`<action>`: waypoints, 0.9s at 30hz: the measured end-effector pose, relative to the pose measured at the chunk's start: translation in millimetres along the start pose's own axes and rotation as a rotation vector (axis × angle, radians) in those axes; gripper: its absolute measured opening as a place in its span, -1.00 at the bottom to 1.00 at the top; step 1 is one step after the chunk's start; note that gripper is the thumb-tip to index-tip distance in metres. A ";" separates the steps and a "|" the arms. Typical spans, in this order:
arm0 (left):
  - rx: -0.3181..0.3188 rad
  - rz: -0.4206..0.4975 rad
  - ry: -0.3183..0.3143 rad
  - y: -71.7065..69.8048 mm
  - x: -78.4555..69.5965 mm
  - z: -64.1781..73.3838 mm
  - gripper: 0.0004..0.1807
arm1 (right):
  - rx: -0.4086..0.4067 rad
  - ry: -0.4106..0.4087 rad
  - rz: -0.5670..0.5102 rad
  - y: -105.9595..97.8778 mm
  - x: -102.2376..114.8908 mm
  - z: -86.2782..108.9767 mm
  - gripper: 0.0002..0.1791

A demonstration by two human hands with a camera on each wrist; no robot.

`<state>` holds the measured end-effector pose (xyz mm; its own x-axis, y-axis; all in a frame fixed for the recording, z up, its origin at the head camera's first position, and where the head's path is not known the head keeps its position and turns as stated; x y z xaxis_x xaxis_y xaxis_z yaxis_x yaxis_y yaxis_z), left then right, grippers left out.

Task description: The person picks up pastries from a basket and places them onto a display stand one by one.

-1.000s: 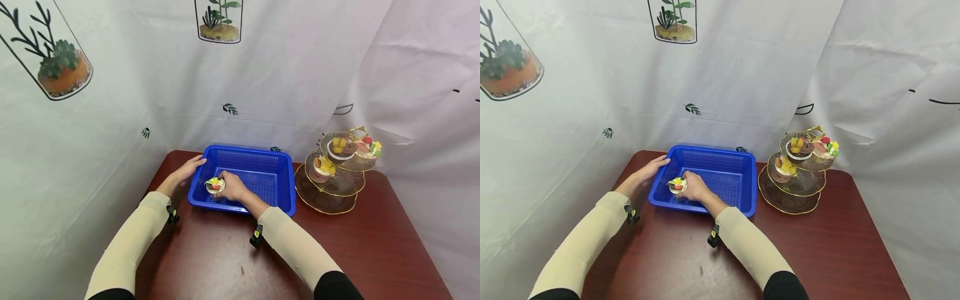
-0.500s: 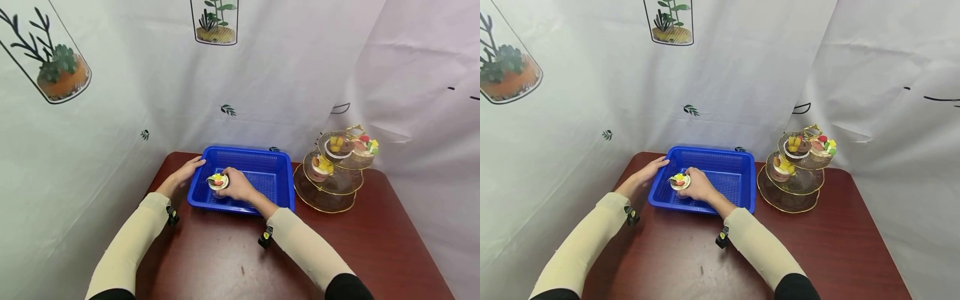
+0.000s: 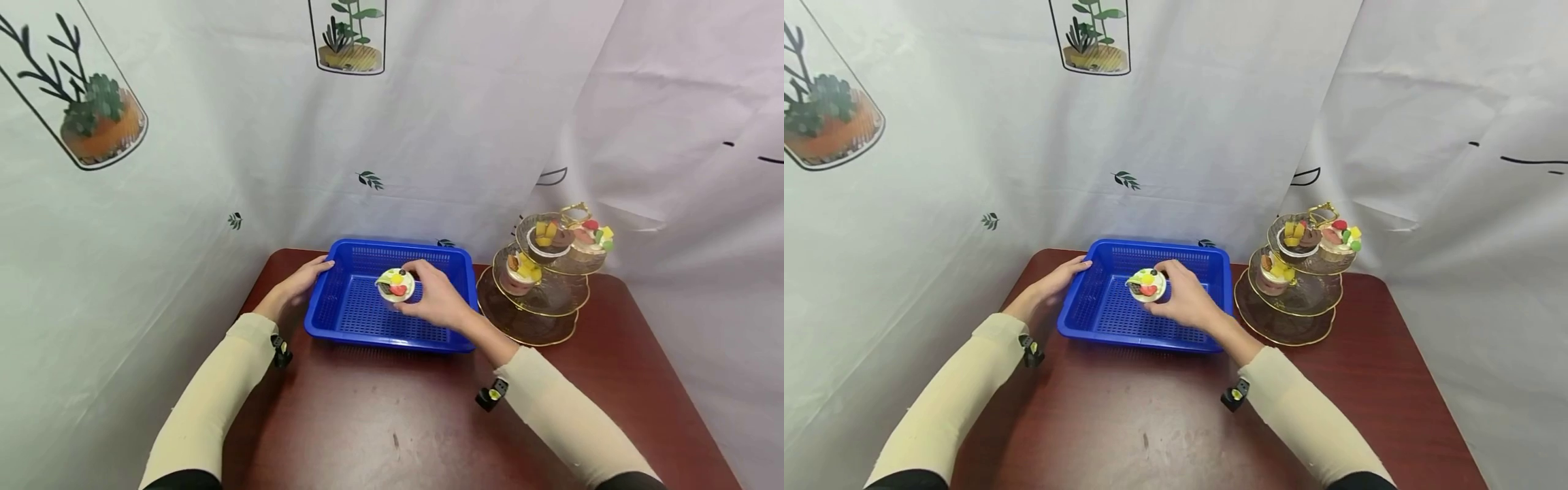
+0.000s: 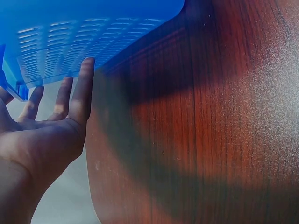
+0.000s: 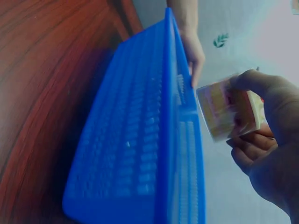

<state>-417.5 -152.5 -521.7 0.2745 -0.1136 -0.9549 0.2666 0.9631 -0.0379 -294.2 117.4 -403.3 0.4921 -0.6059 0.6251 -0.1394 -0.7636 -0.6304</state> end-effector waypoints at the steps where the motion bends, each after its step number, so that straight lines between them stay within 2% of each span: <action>1: 0.004 0.000 0.001 0.4 -0.1 -0.1 -0.32 | -0.014 -0.005 -0.003 -6.9 -0.8 2.9 -0.23; 7: 0.003 0.002 0.006 -0.4 -0.2 0.2 -0.33 | -0.089 -0.015 0.015 -43.1 -7.9 19.5 -0.20; 14: 0.001 0.007 0.011 0.0 0.3 -0.8 -0.35 | -0.187 0.028 0.004 -79.1 -17.1 39.9 -0.19; 21: -0.005 0.013 0.009 0.3 1.8 -3.7 -0.35 | -0.338 0.043 -0.013 -108.9 -28.3 61.7 -0.22; 27: -0.019 0.005 0.010 -1.9 1.5 -3.8 -0.34 | -0.439 0.096 0.013 -134.2 -38.6 81.9 -0.20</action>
Point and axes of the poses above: each hand's wrist, its own z-axis away from the middle knuckle, its own y-axis out of the palm, x = y × z, the point moved 8 cm from there along -z, towards the middle knuckle, and after that the axes turned 13 degrees about -x, right-handed, at the moved point
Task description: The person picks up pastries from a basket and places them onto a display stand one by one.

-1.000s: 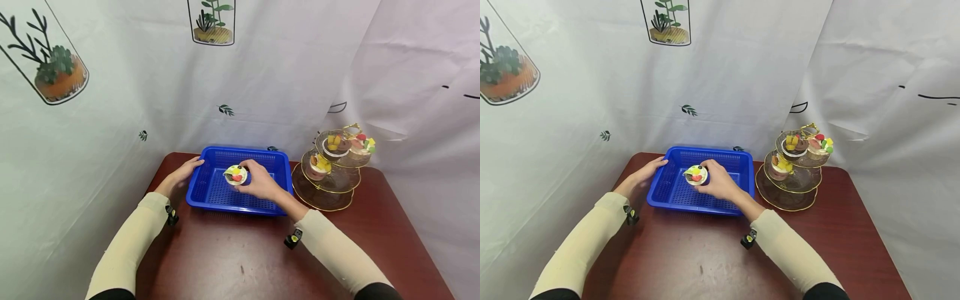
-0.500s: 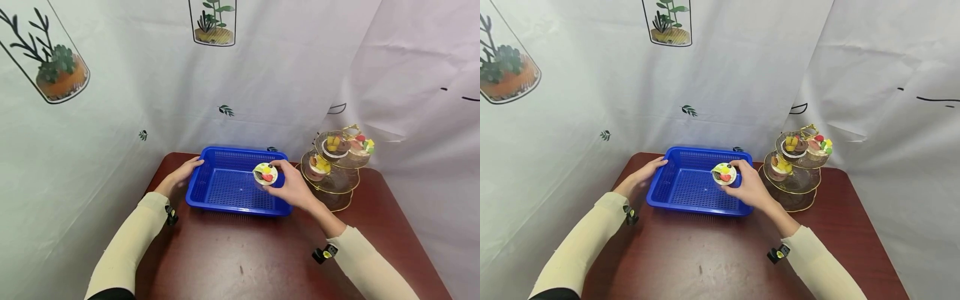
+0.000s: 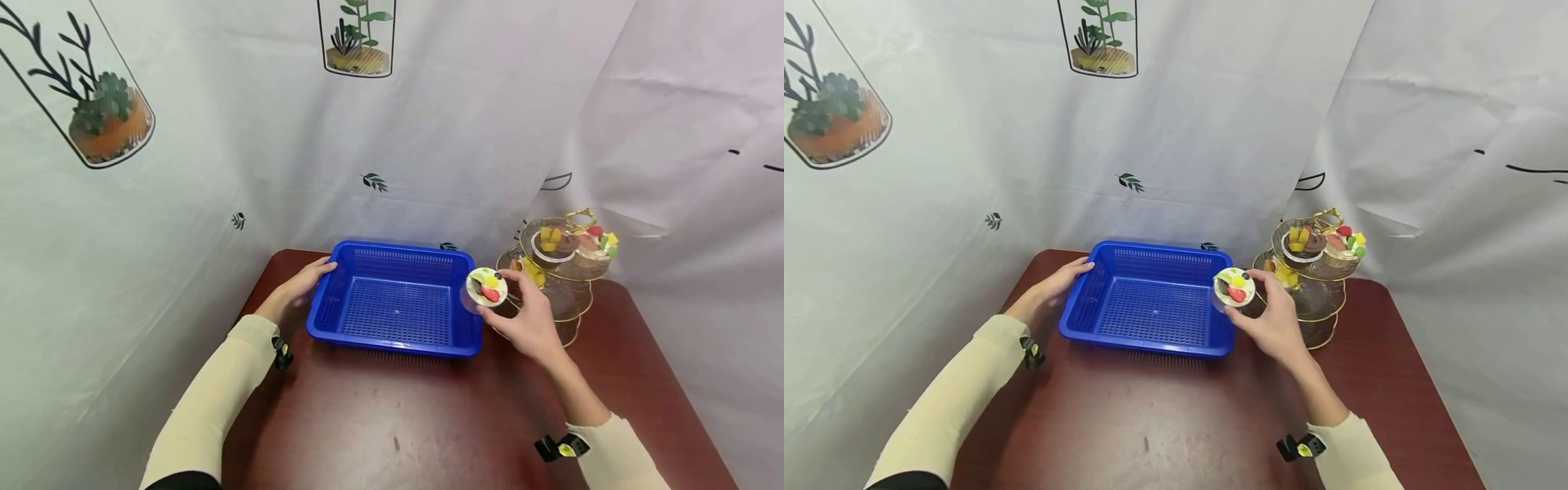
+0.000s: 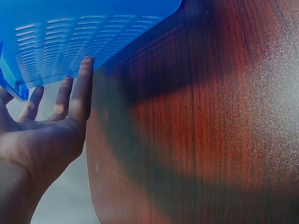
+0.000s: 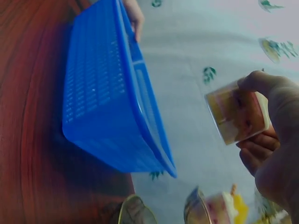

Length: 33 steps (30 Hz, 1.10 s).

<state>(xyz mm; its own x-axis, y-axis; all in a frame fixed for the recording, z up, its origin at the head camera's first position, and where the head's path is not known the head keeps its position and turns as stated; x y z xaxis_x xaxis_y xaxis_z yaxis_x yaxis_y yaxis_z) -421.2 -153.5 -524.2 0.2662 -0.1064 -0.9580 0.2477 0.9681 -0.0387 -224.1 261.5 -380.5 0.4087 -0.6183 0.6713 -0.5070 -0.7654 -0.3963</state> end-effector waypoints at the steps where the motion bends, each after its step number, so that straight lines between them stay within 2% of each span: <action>1: -0.001 -0.006 0.002 -0.2 -0.2 0.0 -0.34 | -0.015 0.014 0.003 -5.1 -2.8 1.5 -0.20; 11: 0.012 -0.016 0.005 -0.4 -0.8 1.6 -0.32 | -0.166 0.193 -0.004 -46.1 -27.1 21.4 -0.22; 22: 0.011 -0.002 0.010 1.3 -0.9 0.2 -0.34 | -0.220 0.208 0.124 -78.2 -42.5 29.9 -0.21; 33: 0.015 -0.009 0.011 -2.3 1.2 -0.9 -0.32 | -0.225 0.282 0.252 -111.7 -62.5 32.9 -0.21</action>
Point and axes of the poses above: each hand's wrist, its own z-axis away from the middle knuckle, its own y-axis out of the palm, x = y × z, the point moved 8 cm from there along -z, towards the middle knuckle, and after that the axes turned 13 degrees about -x, right-handed, at the moved point
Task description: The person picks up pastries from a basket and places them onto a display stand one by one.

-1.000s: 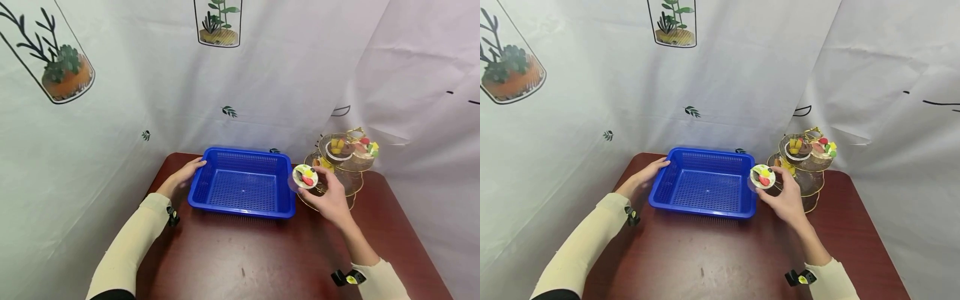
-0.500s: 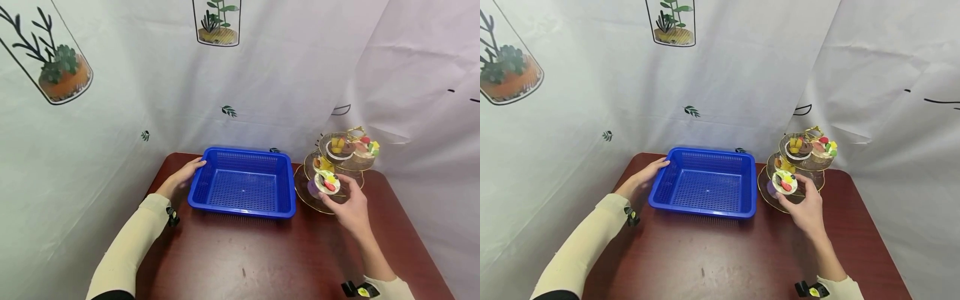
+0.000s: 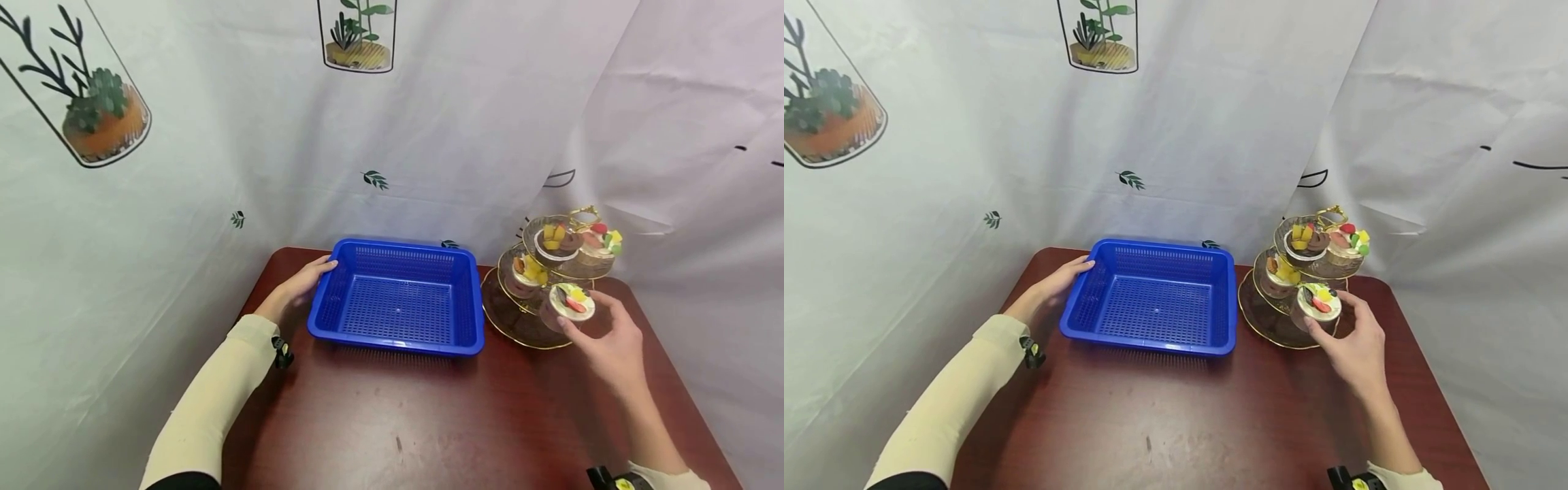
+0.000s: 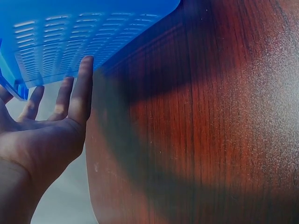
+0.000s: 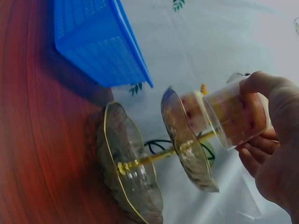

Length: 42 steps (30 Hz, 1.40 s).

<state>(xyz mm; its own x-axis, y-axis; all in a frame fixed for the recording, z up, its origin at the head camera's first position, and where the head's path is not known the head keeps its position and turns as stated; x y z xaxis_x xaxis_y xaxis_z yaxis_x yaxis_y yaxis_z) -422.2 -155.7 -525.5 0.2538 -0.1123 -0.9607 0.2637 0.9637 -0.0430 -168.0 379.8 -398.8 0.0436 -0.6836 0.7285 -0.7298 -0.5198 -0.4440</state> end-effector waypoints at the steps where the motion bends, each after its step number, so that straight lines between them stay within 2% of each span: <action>1: -0.001 -0.003 0.001 -0.2 -0.1 0.1 -0.32 | -0.002 0.005 0.008 -1.3 -2.4 -1.4 -0.21; 13: -0.001 -0.014 0.003 -2.1 1.7 0.4 -0.30 | -0.009 0.022 0.062 -3.8 -14.7 -17.6 -0.25; 20: -0.008 0.000 -0.009 -1.8 1.9 0.0 -0.31 | 0.010 0.046 0.085 3.1 -21.4 -24.0 -0.28; 32: -0.011 0.000 -0.015 -1.6 1.0 1.2 -0.32 | 0.023 0.036 0.190 17.3 -17.2 -37.6 -0.28; 42: -0.010 -0.009 -0.021 1.2 -1.9 3.9 -0.31 | -0.020 0.084 0.156 25.6 -21.7 -46.9 -0.28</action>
Point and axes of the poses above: each hand's wrist, its own z-axis away from the middle knuckle, its own y-axis out of the palm, x = y × z, the point moved 8 cm from there along -z, towards the middle knuckle, and after that the axes turned 13 degrees about -x, right-handed, at the moved point
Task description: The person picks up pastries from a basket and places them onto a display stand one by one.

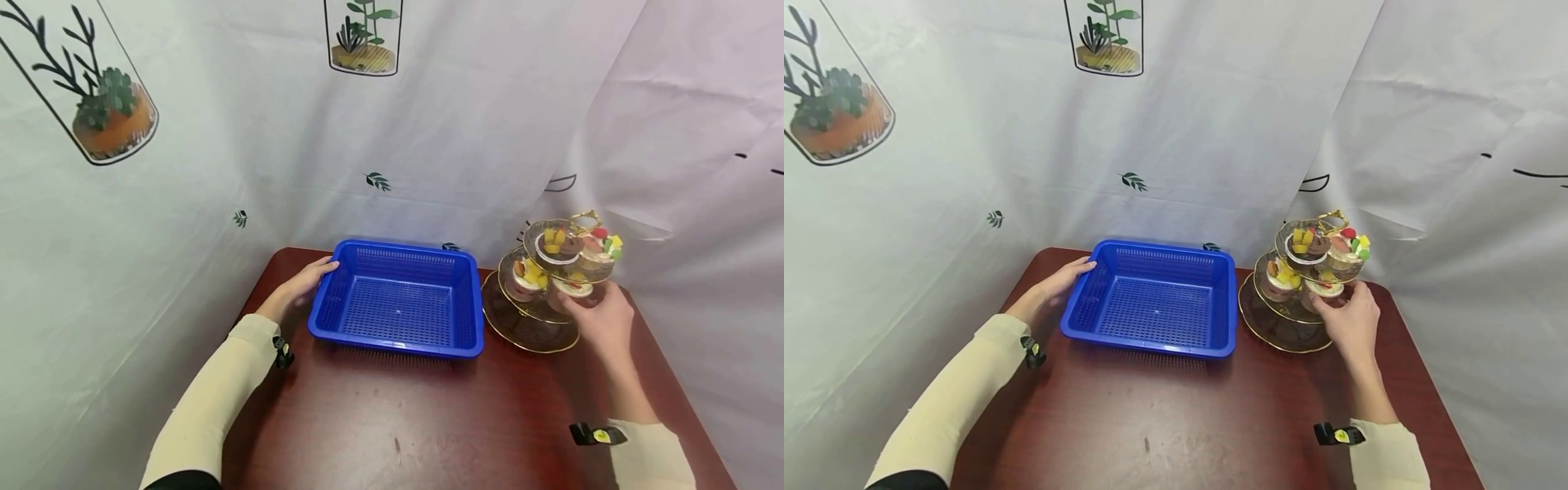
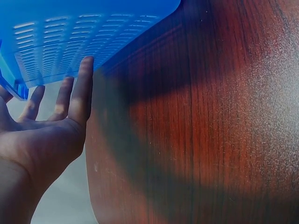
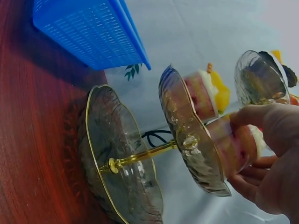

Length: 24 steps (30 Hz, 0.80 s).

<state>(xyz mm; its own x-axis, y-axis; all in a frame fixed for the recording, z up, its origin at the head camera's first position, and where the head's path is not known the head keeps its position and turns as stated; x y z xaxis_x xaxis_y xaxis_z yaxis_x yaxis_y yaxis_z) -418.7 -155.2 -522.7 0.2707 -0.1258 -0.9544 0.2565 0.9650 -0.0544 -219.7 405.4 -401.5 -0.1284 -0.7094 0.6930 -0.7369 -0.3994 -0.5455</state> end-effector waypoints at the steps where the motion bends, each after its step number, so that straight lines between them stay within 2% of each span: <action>1: 0.003 -0.001 0.000 0.7 -0.1 0.3 -0.31 | -0.002 -0.001 -0.001 0.6 -0.3 -0.4 -0.28; 10: 0.005 -0.010 0.001 3.2 0.1 0.6 -0.30 | -0.023 -0.044 0.010 4.3 -5.2 1.2 -0.27; 17: 0.005 -0.006 0.001 0.5 0.9 -1.0 -0.32 | 0.020 -0.025 0.038 5.6 -7.9 2.8 -0.25; 24: 0.003 -0.010 0.007 -3.1 -0.2 -1.7 -0.32 | 0.054 -0.072 0.047 0.6 -4.6 7.1 -0.23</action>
<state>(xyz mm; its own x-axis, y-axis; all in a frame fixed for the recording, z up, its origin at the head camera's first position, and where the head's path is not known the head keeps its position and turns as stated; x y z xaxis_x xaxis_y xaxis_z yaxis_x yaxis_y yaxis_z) -421.1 -157.8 -522.9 0.2612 -0.1341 -0.9559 0.2621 0.9630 -0.0634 -214.8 404.3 -408.3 -0.1120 -0.7672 0.6315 -0.6941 -0.3944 -0.6022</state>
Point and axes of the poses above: each hand's wrist, its own z-axis away from the middle knuckle, its own y-axis out of the palm, x = y × z, the point moved 8 cm from there along -z, towards the middle knuckle, and after that the axes turned 13 degrees about -x, right-handed, at the moved point
